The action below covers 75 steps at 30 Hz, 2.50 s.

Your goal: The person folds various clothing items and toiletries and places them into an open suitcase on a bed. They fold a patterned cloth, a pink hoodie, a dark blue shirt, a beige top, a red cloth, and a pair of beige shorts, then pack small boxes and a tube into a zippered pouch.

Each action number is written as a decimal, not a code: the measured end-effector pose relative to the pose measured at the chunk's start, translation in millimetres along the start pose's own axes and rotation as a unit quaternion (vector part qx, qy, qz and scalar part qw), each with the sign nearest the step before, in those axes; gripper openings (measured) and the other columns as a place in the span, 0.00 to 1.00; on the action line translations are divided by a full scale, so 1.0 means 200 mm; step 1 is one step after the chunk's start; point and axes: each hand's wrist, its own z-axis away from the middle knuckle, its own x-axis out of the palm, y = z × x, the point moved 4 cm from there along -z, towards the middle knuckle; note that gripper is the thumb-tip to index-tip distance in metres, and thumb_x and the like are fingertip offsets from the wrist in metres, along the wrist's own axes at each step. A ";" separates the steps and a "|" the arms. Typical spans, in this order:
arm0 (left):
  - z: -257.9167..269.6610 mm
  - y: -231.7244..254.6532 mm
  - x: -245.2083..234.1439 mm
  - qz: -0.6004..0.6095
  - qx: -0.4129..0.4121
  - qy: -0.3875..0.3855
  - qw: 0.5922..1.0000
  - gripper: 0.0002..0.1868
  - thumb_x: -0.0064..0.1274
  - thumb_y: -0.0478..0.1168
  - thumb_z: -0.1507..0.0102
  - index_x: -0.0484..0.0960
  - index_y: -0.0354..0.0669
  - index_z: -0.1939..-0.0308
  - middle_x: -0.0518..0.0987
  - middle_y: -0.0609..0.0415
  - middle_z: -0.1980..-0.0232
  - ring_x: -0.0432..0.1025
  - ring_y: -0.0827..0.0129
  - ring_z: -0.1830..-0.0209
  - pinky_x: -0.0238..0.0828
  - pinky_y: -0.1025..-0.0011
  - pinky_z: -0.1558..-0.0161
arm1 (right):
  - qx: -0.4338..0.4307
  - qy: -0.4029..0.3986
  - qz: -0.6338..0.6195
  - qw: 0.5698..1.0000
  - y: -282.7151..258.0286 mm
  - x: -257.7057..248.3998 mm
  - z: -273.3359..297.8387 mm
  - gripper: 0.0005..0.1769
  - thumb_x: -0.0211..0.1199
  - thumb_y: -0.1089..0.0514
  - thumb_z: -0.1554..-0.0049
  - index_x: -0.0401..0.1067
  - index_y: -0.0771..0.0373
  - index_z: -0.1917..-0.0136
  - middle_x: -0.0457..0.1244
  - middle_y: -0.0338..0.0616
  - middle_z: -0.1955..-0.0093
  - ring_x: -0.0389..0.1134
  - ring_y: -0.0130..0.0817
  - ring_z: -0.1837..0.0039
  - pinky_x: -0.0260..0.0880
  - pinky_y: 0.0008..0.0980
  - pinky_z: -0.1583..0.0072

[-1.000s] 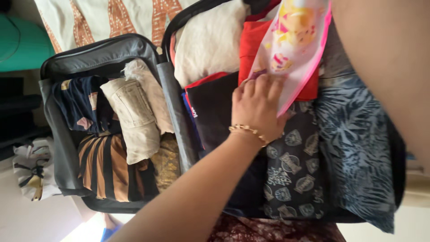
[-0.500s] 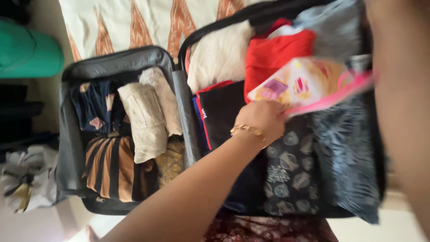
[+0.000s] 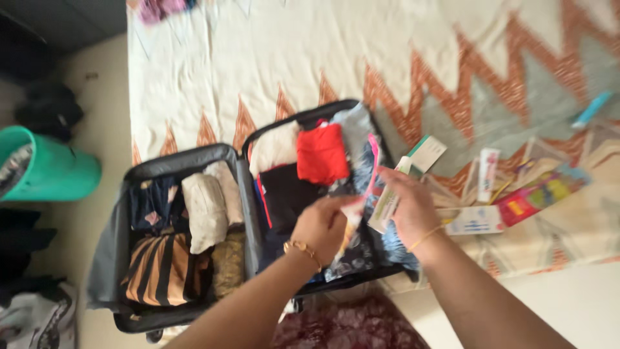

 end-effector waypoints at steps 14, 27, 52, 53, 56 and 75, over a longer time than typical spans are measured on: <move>0.00 0.03 0.11 0.418 -0.070 -0.240 0.873 0.19 0.44 0.29 0.36 0.78 0.28 0.42 0.83 0.46 0.49 0.78 0.65 0.50 0.75 0.68 0.44 | -0.023 -0.182 0.117 0.976 -0.65 -0.28 0.23 0.14 0.66 0.57 0.36 0.75 0.71 0.44 0.66 0.39 0.55 0.66 0.25 0.54 0.67 0.28 0.51; -0.18 0.81 0.27 0.189 0.042 -0.045 0.980 0.14 0.63 0.45 0.39 0.88 0.39 0.55 0.86 0.56 0.64 0.78 0.75 0.65 0.75 0.74 0.60 | -0.231 0.000 0.577 0.784 -0.99 -0.01 0.69 0.13 0.67 0.53 0.43 0.79 0.64 0.49 0.70 0.49 0.58 0.70 0.34 0.58 0.70 0.34 0.53; -0.36 0.98 0.42 0.054 0.053 -0.047 0.996 0.16 0.63 0.52 0.45 0.84 0.45 0.63 0.85 0.55 0.66 0.80 0.67 0.66 0.76 0.66 0.59 | -0.351 0.239 0.272 0.863 -1.26 -0.33 0.85 0.09 0.66 0.58 0.40 0.75 0.66 0.52 0.67 0.38 0.62 0.71 0.23 0.61 0.73 0.26 0.61; -0.40 0.97 0.48 0.046 0.055 -0.055 0.996 0.16 0.63 0.51 0.45 0.85 0.45 0.62 0.85 0.55 0.66 0.80 0.68 0.65 0.76 0.67 0.59 | -0.338 0.242 0.262 0.871 -1.28 -0.37 0.83 0.08 0.66 0.58 0.40 0.75 0.65 0.52 0.67 0.38 0.62 0.71 0.23 0.61 0.74 0.26 0.62; -0.52 1.02 0.67 0.075 0.064 -0.064 0.993 0.14 0.60 0.48 0.42 0.88 0.45 0.59 0.86 0.54 0.65 0.81 0.69 0.66 0.76 0.68 0.60 | -0.357 0.234 0.217 0.878 -1.33 -0.47 0.76 0.08 0.66 0.58 0.40 0.74 0.65 0.50 0.67 0.38 0.61 0.71 0.25 0.61 0.72 0.26 0.61; -0.72 1.64 1.08 -0.041 0.212 -0.030 0.976 0.16 0.58 0.56 0.40 0.89 0.54 0.58 0.86 0.53 0.66 0.82 0.62 0.69 0.77 0.64 0.64 | -0.227 0.065 0.283 0.930 -1.85 -1.06 0.33 0.12 0.67 0.56 0.41 0.75 0.69 0.55 0.68 0.42 0.62 0.72 0.26 0.64 0.74 0.27 0.61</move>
